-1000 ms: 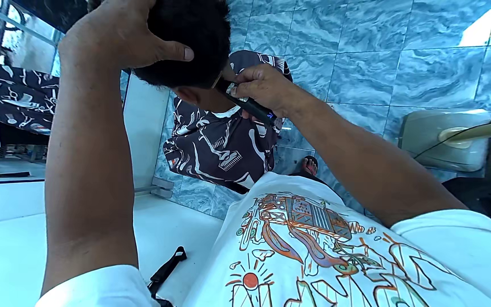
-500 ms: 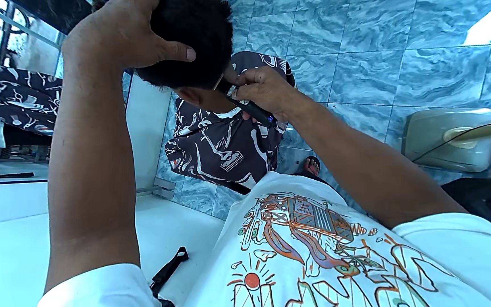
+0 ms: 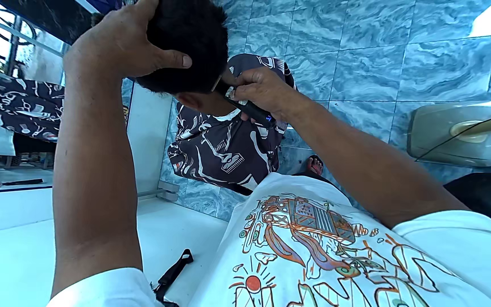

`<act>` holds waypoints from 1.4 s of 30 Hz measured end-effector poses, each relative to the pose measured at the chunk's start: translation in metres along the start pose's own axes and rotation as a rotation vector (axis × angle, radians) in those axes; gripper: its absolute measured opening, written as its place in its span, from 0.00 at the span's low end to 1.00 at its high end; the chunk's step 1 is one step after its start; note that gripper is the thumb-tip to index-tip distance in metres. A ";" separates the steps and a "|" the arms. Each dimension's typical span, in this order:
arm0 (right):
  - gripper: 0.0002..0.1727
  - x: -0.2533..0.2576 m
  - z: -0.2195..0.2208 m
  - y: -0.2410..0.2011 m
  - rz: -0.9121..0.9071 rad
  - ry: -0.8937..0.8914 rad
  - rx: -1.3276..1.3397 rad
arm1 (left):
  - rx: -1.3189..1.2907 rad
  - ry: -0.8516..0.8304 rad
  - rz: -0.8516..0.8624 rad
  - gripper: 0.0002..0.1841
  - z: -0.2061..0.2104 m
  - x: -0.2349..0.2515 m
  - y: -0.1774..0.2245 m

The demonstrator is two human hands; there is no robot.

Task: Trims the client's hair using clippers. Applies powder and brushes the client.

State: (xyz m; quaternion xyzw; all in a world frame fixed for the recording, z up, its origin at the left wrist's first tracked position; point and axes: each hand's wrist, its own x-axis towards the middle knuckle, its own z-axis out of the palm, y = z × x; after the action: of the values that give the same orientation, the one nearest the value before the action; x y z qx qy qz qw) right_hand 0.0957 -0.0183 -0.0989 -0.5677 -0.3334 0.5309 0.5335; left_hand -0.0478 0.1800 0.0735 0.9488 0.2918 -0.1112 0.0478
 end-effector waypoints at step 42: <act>0.14 0.005 -0.013 -0.012 0.122 -0.072 -0.118 | 0.018 -0.022 -0.027 0.63 -0.001 -0.002 -0.001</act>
State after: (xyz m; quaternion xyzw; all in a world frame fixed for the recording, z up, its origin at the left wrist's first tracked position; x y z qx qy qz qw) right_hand 0.1115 -0.0149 -0.0905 -0.5979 -0.3479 0.5621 0.4534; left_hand -0.0498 0.1798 0.0747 0.9439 0.3031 -0.1247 0.0410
